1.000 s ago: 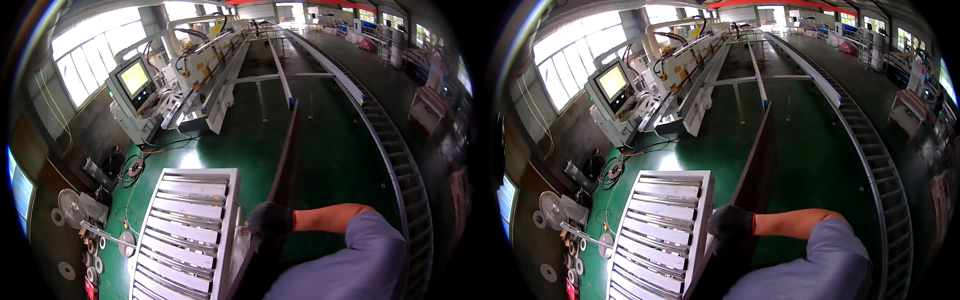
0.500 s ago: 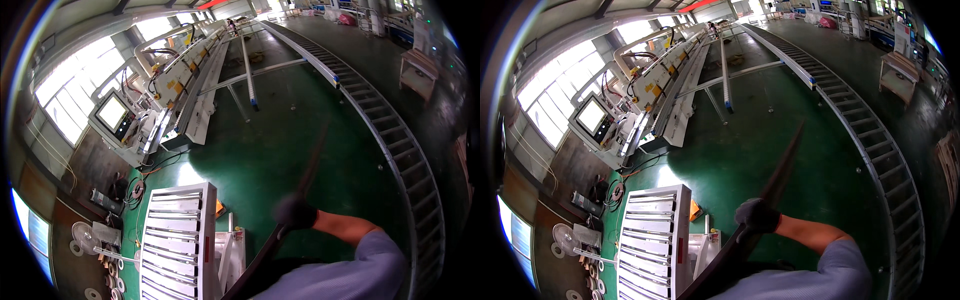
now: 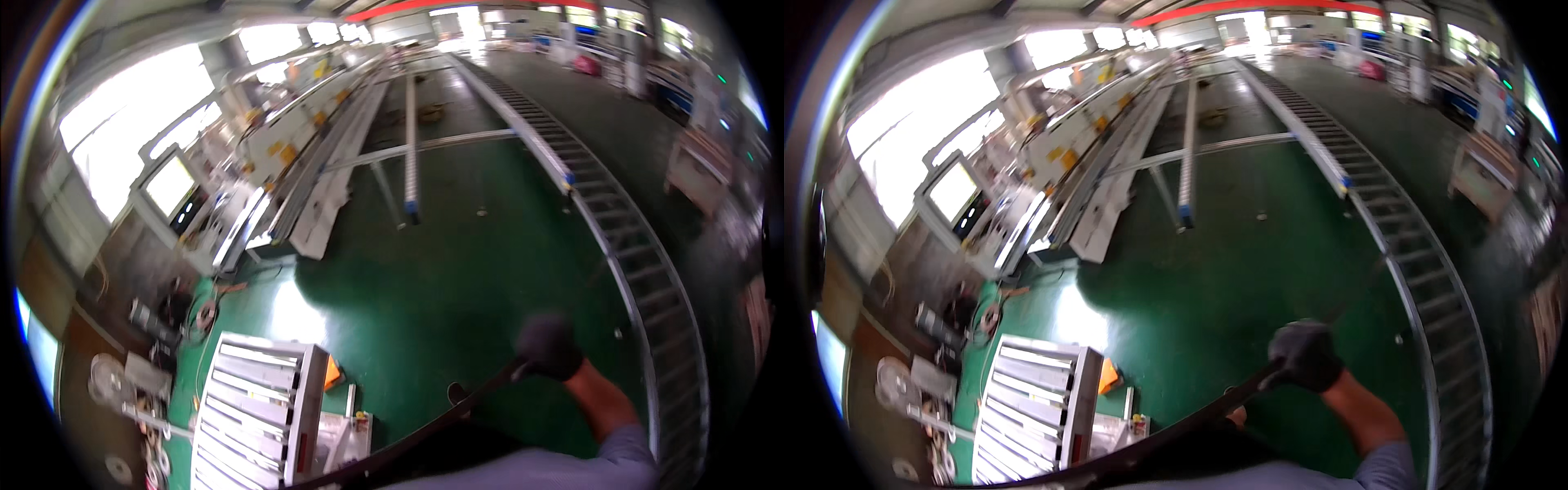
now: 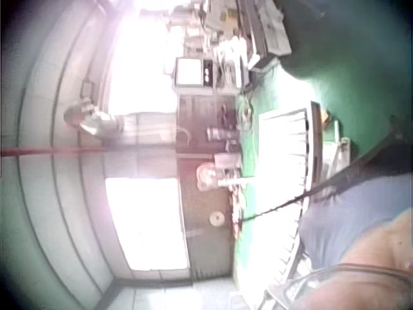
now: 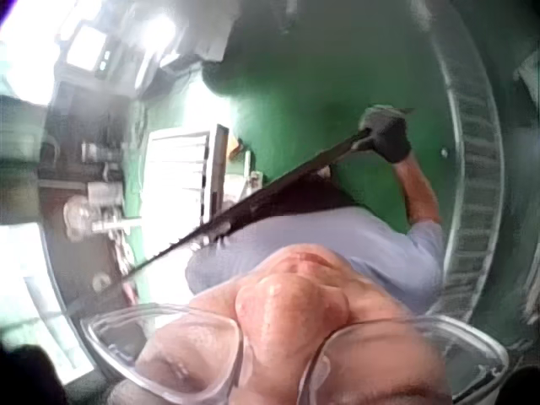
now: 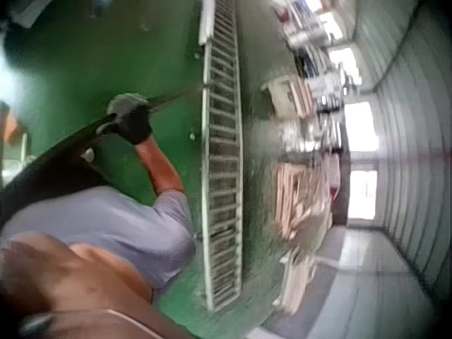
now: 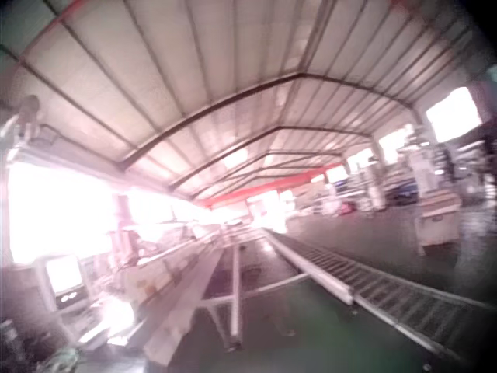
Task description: The person processes wooden planks by checking their edges against a larger board, feeding them into an edge-banding machine, and then lifting and carrying a large wood panel onto a roller conveyor.
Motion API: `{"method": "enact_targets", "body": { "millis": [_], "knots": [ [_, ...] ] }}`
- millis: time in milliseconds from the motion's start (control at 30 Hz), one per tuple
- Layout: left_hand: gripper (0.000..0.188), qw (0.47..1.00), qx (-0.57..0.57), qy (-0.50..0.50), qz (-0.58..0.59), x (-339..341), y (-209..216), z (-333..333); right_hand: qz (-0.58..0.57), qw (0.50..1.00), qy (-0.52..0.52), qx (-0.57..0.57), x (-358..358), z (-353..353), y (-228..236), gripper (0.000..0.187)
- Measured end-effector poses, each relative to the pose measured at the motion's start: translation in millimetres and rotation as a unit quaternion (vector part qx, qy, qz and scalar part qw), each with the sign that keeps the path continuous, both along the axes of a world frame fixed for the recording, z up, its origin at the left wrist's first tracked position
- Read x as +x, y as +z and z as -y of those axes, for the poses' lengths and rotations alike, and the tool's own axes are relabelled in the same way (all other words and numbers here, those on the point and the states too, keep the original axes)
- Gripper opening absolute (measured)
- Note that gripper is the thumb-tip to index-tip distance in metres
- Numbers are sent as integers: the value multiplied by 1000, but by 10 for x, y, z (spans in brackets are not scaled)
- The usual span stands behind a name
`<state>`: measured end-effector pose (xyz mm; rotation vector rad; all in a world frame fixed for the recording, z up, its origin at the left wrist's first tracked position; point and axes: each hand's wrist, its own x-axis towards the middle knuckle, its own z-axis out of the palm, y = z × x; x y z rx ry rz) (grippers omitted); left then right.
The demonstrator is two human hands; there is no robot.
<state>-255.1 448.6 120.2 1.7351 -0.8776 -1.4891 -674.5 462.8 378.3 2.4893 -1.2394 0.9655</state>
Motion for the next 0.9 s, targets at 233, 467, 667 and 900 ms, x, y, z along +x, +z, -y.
{"method": "enact_targets", "body": {
  "millis": [233,467,667,900],
  "knots": [
    [59,985,-30,-50,165,-326,-168,867,20,992,-81,-91,-906,1034,1139,73],
    [59,913,-97,-31,396,-725,202,1681,-29,976,-138,-166,-1931,2533,1763,57],
    [49,936,-272,119,188,-1454,280,2662,-53,984,-167,-18,-2159,4657,1472,52],
    [56,756,-178,260,-573,-1926,444,3445,-95,960,-203,168,-2702,7018,284,64]
  ]
}}
